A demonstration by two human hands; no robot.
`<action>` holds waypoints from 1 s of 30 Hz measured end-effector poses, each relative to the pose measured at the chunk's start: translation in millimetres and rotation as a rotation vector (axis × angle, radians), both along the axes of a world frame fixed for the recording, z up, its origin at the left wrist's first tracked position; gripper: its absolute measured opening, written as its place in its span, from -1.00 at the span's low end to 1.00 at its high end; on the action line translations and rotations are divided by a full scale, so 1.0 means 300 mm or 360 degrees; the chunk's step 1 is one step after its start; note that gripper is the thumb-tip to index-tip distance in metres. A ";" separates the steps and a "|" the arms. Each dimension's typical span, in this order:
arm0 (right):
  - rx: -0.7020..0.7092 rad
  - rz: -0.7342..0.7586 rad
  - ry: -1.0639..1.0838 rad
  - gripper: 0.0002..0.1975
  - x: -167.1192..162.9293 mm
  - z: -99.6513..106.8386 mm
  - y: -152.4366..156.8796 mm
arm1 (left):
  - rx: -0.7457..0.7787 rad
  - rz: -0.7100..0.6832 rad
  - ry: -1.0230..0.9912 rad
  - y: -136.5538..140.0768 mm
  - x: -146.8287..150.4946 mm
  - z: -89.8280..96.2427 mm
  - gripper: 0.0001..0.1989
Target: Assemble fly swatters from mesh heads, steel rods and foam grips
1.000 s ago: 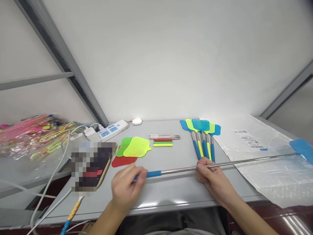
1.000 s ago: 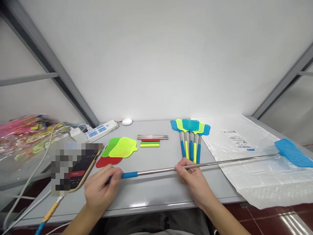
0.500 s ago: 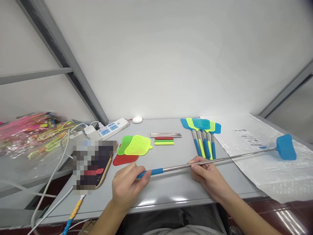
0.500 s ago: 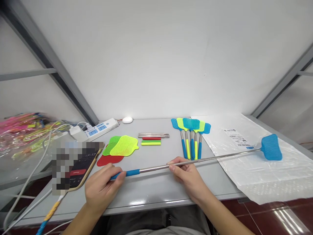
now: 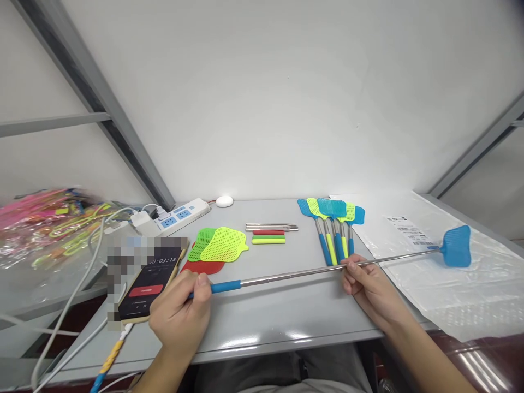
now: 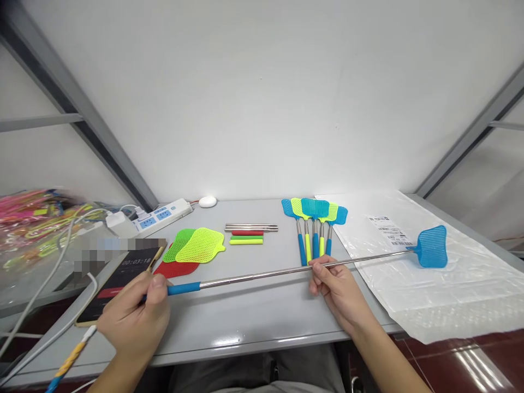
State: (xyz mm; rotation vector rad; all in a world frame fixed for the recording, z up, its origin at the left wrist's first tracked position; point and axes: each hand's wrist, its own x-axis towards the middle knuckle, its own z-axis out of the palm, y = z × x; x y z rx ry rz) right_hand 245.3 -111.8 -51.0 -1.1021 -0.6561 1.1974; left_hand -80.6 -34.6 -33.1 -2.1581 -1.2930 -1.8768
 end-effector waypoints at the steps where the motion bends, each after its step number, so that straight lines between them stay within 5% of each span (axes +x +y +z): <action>1: -0.0001 -0.0002 0.0005 -0.74 -0.002 0.002 0.001 | -0.0014 -0.0003 -0.0014 0.001 -0.001 0.000 -0.73; 11: 0.0045 -0.0105 -0.0076 -0.76 -0.005 0.007 -0.016 | -0.0220 -0.0001 0.0156 0.008 0.011 0.010 -0.69; 30: 0.0046 0.0074 -0.0491 -0.71 -0.144 0.068 -0.039 | -0.0173 -0.0527 0.0687 -0.004 0.075 0.007 -0.72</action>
